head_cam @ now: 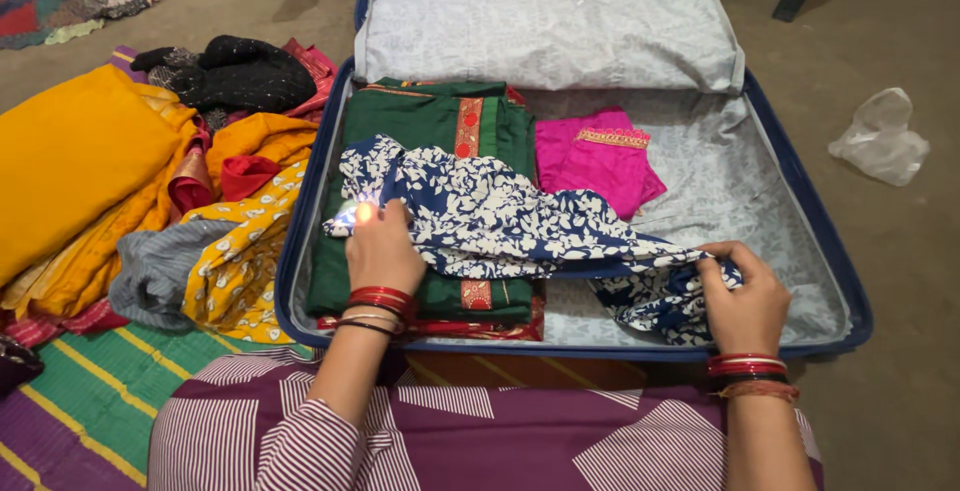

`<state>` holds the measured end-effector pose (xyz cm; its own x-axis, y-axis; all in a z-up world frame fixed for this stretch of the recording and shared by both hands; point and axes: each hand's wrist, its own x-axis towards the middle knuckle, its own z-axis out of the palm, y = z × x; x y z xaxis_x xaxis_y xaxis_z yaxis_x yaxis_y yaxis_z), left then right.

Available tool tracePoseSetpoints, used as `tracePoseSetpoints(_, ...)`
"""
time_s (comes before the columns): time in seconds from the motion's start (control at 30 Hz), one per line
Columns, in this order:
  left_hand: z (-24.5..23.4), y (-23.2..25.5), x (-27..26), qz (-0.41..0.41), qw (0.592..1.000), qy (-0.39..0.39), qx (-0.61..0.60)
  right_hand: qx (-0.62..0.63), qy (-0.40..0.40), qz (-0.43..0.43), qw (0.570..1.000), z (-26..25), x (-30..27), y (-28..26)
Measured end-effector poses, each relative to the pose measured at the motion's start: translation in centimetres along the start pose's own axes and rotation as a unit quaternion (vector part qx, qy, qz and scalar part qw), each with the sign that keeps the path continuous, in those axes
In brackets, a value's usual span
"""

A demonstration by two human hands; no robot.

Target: The person folds a blue and white patterned cloth and places it into an open suitcase. Then the person folds a yellow patterned cloth and places it into the suitcase.

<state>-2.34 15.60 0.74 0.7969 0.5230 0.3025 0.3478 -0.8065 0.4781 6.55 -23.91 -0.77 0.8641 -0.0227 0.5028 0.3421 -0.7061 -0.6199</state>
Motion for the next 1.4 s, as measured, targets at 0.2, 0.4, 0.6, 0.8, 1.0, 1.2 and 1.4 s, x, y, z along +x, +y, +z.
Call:
tracePoseSetpoints(0.2,0.6,5.9,-2.1,0.233,0.967,0.073,-0.069,0.009,0.005,0.008,1.000,-0.2,0.0,-0.4)
tracePoseSetpoints(0.4,2.5,9.7,-3.0,0.326,0.941,0.000,-0.094,0.019,0.010,0.013,1.000,0.1,0.0,-0.1)
tracePoseSetpoints(0.6,3.7,10.5,-1.5,0.316,0.947,-0.003,-0.064,0.025,0.013,0.005,1.000,0.2,-0.1,0.1)
tracePoseSetpoints(0.8,4.1,12.4,-0.2,0.203,0.971,0.005,-0.126,0.021,0.004,-0.013,1.000,0.1,-0.1,-0.3)
tracePoseSetpoints(1.0,6.6,12.4,-1.1,0.125,0.966,-0.053,-0.222,0.027,-0.001,-0.017,1.000,-0.1,-0.1,-0.7)
tracePoseSetpoints(1.2,7.9,10.5,-4.4,0.162,0.940,-0.134,-0.268,0.023,0.007,0.002,1.000,-0.2,-0.1,-0.9)
tracePoseSetpoints(1.4,7.5,10.0,-5.3,0.169,0.947,-0.160,-0.221,0.024,0.006,-0.005,1.000,-0.1,-0.1,-0.8)
